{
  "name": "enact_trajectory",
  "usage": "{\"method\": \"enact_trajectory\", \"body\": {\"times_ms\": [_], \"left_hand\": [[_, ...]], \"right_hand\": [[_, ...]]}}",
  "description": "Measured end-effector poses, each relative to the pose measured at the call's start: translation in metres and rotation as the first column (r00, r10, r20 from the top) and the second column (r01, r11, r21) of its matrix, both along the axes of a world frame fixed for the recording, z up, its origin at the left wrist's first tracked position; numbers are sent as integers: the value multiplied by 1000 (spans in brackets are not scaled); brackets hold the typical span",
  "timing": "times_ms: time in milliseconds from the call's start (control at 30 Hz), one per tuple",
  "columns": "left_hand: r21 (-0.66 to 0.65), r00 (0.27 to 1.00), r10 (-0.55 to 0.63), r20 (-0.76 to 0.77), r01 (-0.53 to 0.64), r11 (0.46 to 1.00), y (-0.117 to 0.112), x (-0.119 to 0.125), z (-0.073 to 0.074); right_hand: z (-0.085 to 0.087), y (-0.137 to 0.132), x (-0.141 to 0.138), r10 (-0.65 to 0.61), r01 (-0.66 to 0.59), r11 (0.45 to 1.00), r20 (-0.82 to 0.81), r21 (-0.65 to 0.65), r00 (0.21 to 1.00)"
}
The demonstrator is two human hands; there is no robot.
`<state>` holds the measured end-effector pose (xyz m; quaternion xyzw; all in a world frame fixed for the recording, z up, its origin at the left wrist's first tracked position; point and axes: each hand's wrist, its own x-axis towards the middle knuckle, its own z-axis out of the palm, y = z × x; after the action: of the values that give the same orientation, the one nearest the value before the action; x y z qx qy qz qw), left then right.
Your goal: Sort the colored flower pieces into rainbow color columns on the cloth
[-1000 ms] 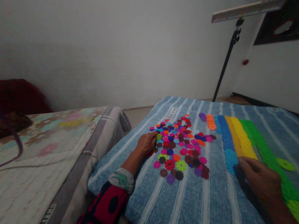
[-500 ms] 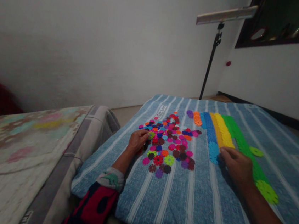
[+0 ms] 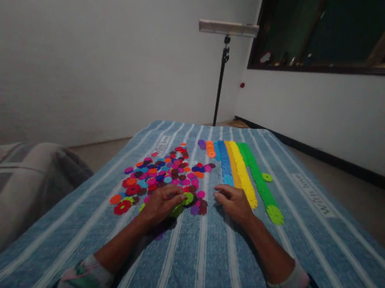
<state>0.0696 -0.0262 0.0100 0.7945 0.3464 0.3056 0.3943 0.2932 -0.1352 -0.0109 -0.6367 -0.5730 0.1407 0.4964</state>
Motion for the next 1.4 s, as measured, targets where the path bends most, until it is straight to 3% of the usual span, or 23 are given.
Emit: {"method": "enact_trajectory", "body": {"times_ms": [67,133,267,400,567,733,833,1000,1400], "left_hand": [[22,986,-152,-67,154,988,-13,12,1],[29,970,-230,-74,233,972,-22,22,0],[37,968,-247,-41,249,968,-28,35,-6],[53,960,-271,-65,275,960,-29,34,-3],[75,989,-126,-75,132,988,-19,18,7],[42,982,-56,-180,65,997,-7,-1,14],[56,968,-22,-249,37,998,0,-12,16],[82,952,6,-305,20,996,10,-29,16],[165,913,141,-382,-83,983,23,-68,13]], "right_hand": [[2,-2,-10,83,-82,996,26,-31,996],[5,-5,-18,160,-157,986,40,-62,986],[11,-12,-22,278,-272,956,46,-110,959],[16,-17,-4,249,-242,963,47,-119,967],[28,-36,50,44,-35,992,74,-121,996],[35,-78,100,-115,143,969,144,-199,983],[34,-101,118,-143,185,945,171,-270,975],[26,-119,126,-141,195,919,175,-342,974],[20,-120,127,-138,197,910,182,-366,974]]}}
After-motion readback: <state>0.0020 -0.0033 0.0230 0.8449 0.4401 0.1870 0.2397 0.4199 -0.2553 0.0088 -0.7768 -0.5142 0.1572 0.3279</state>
